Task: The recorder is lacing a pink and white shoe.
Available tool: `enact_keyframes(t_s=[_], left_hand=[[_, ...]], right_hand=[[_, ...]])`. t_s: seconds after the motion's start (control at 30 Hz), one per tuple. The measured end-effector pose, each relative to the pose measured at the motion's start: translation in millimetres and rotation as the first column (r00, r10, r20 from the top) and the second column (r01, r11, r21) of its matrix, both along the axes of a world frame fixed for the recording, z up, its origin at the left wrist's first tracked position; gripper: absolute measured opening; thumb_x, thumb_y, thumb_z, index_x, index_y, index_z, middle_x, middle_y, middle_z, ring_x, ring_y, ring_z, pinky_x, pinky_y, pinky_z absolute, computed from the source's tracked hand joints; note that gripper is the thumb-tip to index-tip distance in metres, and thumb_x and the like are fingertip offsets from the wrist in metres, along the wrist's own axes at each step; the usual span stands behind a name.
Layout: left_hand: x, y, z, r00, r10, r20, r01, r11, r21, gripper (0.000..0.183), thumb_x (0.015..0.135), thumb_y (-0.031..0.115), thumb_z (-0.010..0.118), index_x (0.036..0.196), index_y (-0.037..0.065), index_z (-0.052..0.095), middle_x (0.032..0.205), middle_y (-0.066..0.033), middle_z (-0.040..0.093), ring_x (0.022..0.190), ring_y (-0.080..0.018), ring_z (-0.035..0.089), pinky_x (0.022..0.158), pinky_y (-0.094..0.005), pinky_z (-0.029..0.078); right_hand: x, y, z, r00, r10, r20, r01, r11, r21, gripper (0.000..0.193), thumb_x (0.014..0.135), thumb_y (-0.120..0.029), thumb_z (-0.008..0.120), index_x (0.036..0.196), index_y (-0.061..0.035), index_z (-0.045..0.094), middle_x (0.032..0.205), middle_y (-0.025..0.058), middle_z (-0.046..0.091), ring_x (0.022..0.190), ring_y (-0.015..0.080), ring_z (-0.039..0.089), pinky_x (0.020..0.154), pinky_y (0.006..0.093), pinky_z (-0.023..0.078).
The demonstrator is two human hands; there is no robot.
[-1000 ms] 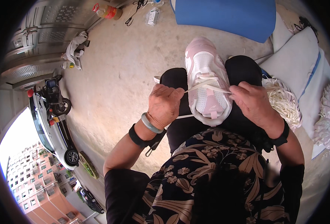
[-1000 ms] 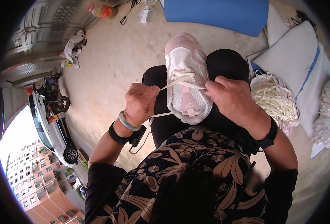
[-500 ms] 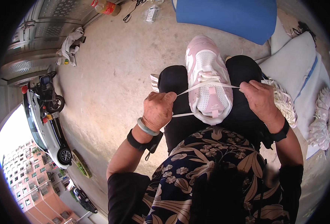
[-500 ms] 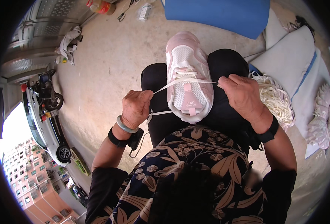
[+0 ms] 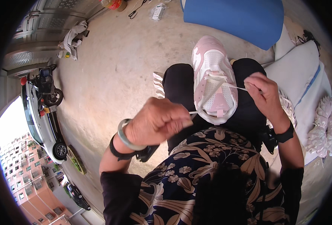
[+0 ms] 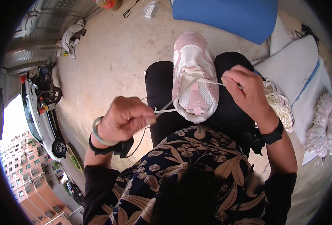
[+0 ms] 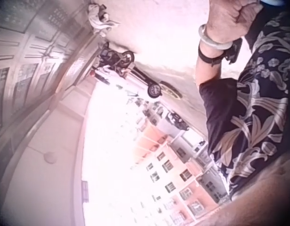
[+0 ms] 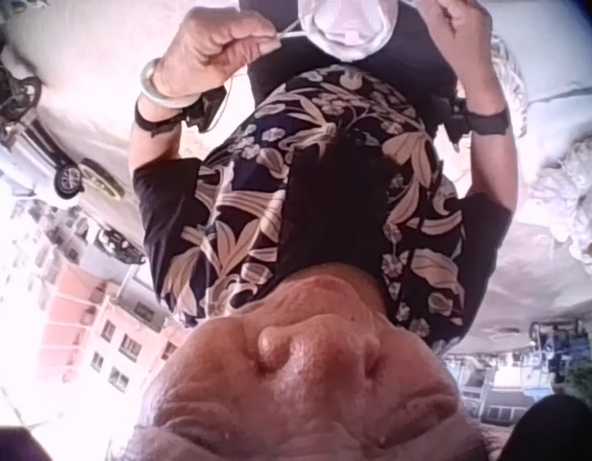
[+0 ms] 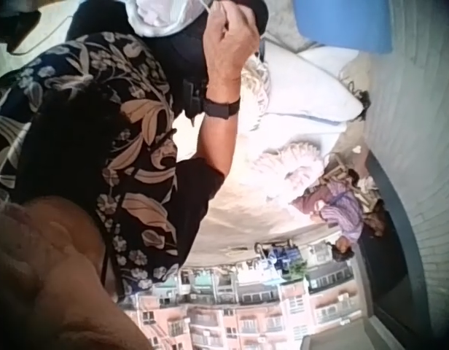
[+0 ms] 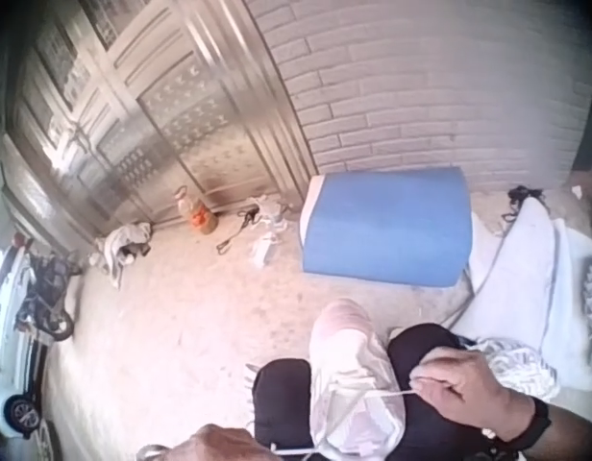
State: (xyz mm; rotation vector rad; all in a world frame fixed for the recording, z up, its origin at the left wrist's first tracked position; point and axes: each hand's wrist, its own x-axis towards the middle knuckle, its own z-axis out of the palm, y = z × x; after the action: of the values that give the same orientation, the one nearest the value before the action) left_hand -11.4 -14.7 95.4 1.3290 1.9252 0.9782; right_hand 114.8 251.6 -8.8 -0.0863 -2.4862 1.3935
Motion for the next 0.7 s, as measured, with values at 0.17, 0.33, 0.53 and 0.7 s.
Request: enact_keyframes(t_s=[0.17,0.33,0.53,0.7], left_hand=[[34,23,12,0.95,-0.313,0.026,0.311,0.949,0.06,0.006,0.078,0.005,0.065,0.079,0.003,0.059,0.06,-0.004,0.058,0.054,-0.0212,0.058,0.05,-0.0327,0.043],[48,51,3,0.923,-0.38,-0.056,0.384,0.914,0.134,0.012,0.071,0.003,0.064,0.069,0.005,0.053,0.053,-0.0032,0.048,0.049,-0.0245,0.052,0.047,-0.0349,0.04],[46,46,-1,0.914,-0.404,-0.029,0.405,0.906,0.124,0.016,0.068,0.003,0.065,0.066,0.006,0.049,0.053,-0.0046,0.048,0.049,-0.026,0.051,0.048,-0.0356,0.04],[38,26,0,0.957,-0.292,0.002,0.29,0.951,0.104,0.006,0.077,0.006,0.064,0.077,0.004,0.059,0.06,-0.0044,0.056,0.05,-0.0256,0.052,0.049,-0.035,0.04]], right_hand=[[-40,-21,27,0.978,0.197,0.06,-0.204,0.97,0.134,0.018,0.073,-0.007,0.064,0.087,0.0033,0.059,0.081,0.01,0.057,0.067,0.0223,0.055,0.062,0.0307,0.046],[-55,-55,25,0.978,0.128,0.167,-0.209,0.695,0.688,0.015,0.068,-0.009,0.056,0.08,-0.0057,0.064,0.083,0.009,0.056,0.088,0.0239,0.055,0.078,0.0382,0.036],[-59,-62,14,0.988,0.156,0.018,-0.132,0.765,0.63,0.01,0.07,-0.006,0.052,0.078,-0.004,0.058,0.077,0.01,0.058,0.079,0.0254,0.057,0.07,0.0385,0.039],[-72,-57,14,0.984,0.144,0.105,-0.159,0.976,0.151,0.009,0.073,-0.003,0.05,0.081,-0.0017,0.053,0.06,0.0086,0.055,0.054,0.0242,0.052,0.051,0.0346,0.037]])
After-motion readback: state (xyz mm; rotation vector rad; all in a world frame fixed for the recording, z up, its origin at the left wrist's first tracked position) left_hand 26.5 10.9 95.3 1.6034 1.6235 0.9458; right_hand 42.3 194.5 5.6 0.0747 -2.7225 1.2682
